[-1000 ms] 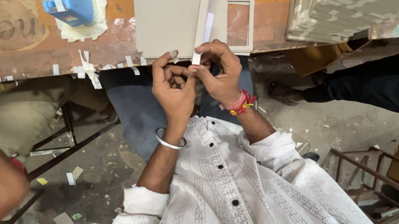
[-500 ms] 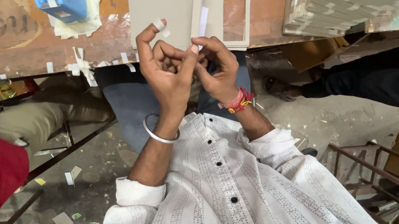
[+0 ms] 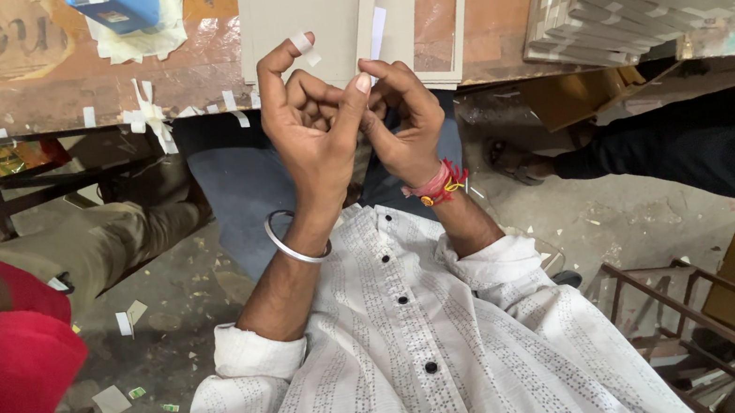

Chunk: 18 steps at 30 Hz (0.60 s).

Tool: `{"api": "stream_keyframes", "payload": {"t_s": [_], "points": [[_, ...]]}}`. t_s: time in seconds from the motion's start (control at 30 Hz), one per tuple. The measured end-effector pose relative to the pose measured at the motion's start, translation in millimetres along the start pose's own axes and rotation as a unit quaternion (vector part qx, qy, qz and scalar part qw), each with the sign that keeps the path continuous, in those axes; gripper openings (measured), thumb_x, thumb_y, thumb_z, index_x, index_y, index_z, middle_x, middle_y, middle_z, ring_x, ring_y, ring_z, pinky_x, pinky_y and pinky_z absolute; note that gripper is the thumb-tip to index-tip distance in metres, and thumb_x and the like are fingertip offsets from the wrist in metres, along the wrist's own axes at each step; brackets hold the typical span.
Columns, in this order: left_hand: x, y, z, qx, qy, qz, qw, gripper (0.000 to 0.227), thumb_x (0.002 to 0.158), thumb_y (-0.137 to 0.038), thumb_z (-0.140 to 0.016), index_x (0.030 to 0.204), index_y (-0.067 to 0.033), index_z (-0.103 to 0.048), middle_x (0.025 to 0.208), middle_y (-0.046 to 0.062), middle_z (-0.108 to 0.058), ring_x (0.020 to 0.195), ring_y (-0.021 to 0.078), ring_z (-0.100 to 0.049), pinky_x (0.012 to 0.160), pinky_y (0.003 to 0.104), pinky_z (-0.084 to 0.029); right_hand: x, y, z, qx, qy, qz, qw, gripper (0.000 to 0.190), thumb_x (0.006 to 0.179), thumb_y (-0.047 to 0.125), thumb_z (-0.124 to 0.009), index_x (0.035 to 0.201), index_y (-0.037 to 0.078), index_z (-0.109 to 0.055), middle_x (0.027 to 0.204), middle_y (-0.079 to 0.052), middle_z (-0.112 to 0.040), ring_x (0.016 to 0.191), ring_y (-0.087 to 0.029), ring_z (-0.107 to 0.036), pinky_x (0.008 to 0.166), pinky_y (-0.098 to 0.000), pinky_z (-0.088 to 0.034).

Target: The person assembles small paper frames by applying adhesive strips to the edges of rectangular paper pieces and pressing them into place. They handle the paper pieces one at a time, aligning and securing the edges to form a frame structure.

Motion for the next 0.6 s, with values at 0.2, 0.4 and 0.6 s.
{"api": "stream_keyframes", "payload": {"t_s": [0.2,0.4,0.6], "points": [[-1.8,3.7,-0.2,-0.002,0.0,0.012,1.0,0.053,0.099,-0.004,-0.078,0.141,-0.0024,-0.047,0.079,-0.001,-0.06,0.068,0.0011,-0.057,0.059,0.016,-0.041,-0.9,3.3,1.3,-0.02,0.002,0.005,1.0,0.047,0.094,-0.012,-0.071,0.138,0.001,-0.06,0.102,-0.001,-0.057,0.086,-0.006,-0.056,0.071,-0.0191,-0.046],[-2.9,3.6,0.7,-0.003,0.001,-0.001,1.0,0.05,0.1,-0.004,-0.078,0.14,-0.0023,-0.048,0.081,0.0,-0.062,0.068,0.0009,-0.056,0.06,0.016,-0.04,-2.0,2.8,0.3,-0.006,0.001,0.001,1.0,0.046,0.095,-0.011,-0.071,0.138,0.001,-0.061,0.103,-0.001,-0.056,0.084,-0.006,-0.056,0.072,-0.0195,-0.046],[-2.8,6.0,1.6,-0.006,-0.003,-0.002,1.0,0.049,0.099,-0.004,-0.078,0.139,-0.0025,-0.049,0.081,0.0,-0.062,0.065,-0.0001,-0.053,0.059,0.016,-0.037,-2.4,1.7,-0.4,0.011,0.002,-0.005,1.0,0.046,0.096,-0.009,-0.072,0.139,0.001,-0.06,0.103,-0.001,-0.056,0.084,-0.005,-0.056,0.072,-0.0193,-0.046]]}}
Point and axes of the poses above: each hand's wrist, its own x-axis towards the middle knuckle, its own z-axis out of the back of the hand, y = z × x, the point moved 9 cm from there along x, towards the middle knuckle
